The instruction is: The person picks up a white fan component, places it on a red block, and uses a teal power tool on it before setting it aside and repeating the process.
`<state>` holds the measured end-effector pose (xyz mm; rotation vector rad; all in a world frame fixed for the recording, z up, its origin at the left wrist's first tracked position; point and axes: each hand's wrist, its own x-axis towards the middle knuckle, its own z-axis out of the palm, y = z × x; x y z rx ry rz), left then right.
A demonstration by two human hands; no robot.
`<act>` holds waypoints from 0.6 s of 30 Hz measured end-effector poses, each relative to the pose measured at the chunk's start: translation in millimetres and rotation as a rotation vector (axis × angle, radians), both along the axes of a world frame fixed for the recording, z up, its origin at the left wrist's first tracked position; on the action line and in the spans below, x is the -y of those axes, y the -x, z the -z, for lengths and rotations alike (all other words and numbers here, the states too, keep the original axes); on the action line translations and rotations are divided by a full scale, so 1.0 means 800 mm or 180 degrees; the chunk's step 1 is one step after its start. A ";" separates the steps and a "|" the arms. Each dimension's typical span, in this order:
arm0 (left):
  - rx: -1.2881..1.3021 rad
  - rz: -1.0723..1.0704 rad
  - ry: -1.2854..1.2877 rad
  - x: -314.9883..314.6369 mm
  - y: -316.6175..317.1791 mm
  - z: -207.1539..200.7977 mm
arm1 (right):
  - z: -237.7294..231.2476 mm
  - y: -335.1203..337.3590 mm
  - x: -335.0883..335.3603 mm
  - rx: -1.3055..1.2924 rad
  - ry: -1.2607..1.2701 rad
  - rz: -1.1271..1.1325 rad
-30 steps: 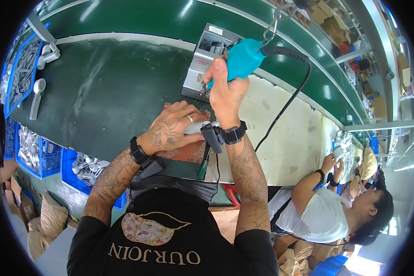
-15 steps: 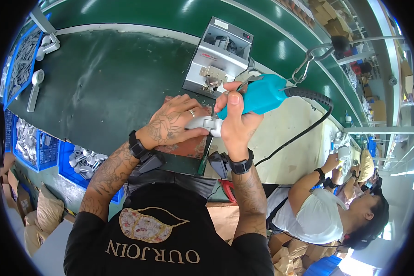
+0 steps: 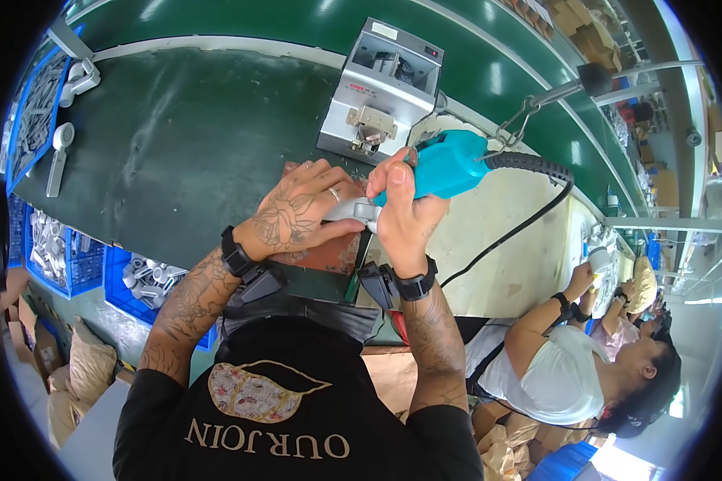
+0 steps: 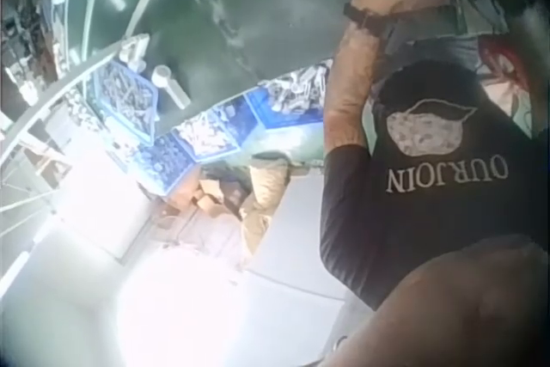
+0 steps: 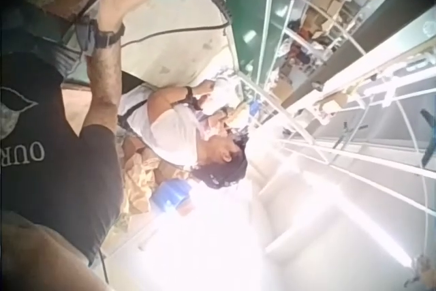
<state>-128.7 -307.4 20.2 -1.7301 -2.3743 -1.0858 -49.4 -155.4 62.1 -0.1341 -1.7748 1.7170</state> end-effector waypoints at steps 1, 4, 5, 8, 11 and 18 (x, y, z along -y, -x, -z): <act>0.0010 0.0005 0.0006 0.000 0.000 0.001 | 0.000 0.001 0.001 -0.0003 0.0027 0.0018; -0.0042 -0.0007 -0.0043 -0.002 0.001 0.002 | 0.004 0.002 -0.001 -0.0031 0.0086 0.0026; -0.0108 -0.0028 -0.0102 -0.002 0.001 0.002 | 0.005 0.002 -0.002 -0.0061 0.0114 0.0010; -0.0041 0.0025 -0.0092 -0.002 0.002 0.004 | 0.003 0.001 -0.001 -0.0081 0.0036 -0.0010; -0.0129 -0.0007 -0.0128 -0.001 0.000 0.004 | -0.014 0.004 0.002 0.0297 -0.0026 0.0192; 0.0159 0.0010 -0.0118 0.003 0.003 -0.003 | -0.041 0.077 -0.016 -0.0088 -0.0622 0.0488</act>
